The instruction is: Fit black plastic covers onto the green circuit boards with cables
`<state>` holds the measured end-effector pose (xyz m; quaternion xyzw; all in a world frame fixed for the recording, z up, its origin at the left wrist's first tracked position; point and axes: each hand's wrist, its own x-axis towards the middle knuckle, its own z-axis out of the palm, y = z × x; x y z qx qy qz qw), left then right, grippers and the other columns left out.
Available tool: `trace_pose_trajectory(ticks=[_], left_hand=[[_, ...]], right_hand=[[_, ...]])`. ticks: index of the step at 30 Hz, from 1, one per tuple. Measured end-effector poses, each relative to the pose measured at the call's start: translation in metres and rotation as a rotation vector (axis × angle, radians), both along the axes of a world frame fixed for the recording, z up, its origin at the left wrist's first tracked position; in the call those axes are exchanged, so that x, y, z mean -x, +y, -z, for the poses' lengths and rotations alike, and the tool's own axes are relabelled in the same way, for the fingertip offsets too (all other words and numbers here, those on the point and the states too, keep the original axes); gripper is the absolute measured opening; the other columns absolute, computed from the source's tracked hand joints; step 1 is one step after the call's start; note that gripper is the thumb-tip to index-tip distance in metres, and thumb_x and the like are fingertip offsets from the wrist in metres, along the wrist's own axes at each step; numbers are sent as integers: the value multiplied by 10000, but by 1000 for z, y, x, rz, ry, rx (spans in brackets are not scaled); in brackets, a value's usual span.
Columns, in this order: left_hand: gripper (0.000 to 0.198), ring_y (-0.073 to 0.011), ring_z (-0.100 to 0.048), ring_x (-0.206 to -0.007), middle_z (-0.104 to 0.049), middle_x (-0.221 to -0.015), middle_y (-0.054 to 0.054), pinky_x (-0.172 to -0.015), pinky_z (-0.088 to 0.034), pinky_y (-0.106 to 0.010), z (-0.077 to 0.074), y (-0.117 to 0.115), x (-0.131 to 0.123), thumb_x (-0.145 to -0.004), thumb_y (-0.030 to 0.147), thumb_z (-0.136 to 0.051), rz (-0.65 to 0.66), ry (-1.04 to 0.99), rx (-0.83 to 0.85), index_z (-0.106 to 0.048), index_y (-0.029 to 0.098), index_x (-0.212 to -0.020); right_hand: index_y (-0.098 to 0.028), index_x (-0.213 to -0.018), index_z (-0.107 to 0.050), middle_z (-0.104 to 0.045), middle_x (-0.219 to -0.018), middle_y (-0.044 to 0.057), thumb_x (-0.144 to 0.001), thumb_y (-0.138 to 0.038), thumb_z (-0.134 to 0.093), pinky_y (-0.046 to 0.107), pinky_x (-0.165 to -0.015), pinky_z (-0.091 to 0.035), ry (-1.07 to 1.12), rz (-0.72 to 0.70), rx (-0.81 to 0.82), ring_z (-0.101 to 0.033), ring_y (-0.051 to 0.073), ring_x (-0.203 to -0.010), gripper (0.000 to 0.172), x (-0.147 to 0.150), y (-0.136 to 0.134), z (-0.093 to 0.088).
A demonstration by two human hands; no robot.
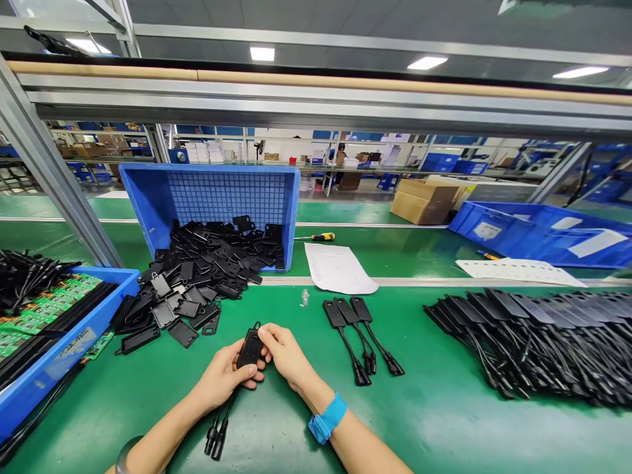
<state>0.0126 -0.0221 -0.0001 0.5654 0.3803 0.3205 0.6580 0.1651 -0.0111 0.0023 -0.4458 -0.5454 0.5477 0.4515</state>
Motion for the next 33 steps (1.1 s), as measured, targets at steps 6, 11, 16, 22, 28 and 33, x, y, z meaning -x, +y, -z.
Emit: trace_pose_trajectory(ticks=[6, 11, 16, 22, 28, 33], left_hand=[[628, -199, -654, -816, -643, -1020, -128, -724, -528, -295, 5, 2, -4, -666, 399, -755, -38, -143, 36, -515, 146, -1188], [1017, -268, -495, -1200, -463, -1363, -150, -1002, -398, -375, 19, 3, 0, -637, 370, -803, 105, -321, 66, -196, 266, -1447], [1082, -301, -439, -1248, -376, -1420, -198, -980, -404, -413, 36, 5, 6, -664, 488, -756, 125, -173, 47, -76, 249, -1472], [1023, -282, -542, -1097, -449, -1341, -202, -885, -458, -374, 53, 12, 7, -609, 561, -755, 117, -118, -8, -252, 234, -1437], [825, -210, -589, -933, -513, -1232, -177, -753, -484, -305, 30, 3, 1, -629, 361, -745, 38, -29, -109, -395, 205, -1359], [554, -145, -578, -726, -604, -1082, -111, -704, -477, -293, -15, 12, 24, -694, 119, -550, -251, 429, -463, -511, 179, -1244]], right_hand=[[-145, -1010, -585, -534, -813, 36, -862, -481, -482, 275, -601, -454, -315, 148, -218, -519, 153, -635, 382, 7, -9, -2], [-125, -1331, -418, -534, -1012, 95, -878, -218, -511, 317, -812, -472, -837, 162, -411, -545, 214, -909, 472, 4, -17, -17], [-66, -1108, -575, -573, -975, 149, -879, -155, -514, 338, -804, -468, -1397, 441, -229, -569, 268, -918, 253, -40, 0, -29], [-80, -1044, -604, -581, -982, 179, -797, -142, -647, 337, -703, -474, -1618, 544, -133, -578, 295, -896, 258, -86, 14, -24], [-80, -1110, -607, -583, -955, 178, -793, -106, -603, 365, -650, -478, -1588, 534, -469, -582, 308, -833, 319, -76, 13, 4], [-220, -1055, -648, -613, -875, 92, -881, -251, -470, 319, -600, -504, -1161, 203, -958, -624, 235, -729, 251, -42, 14, 42]])
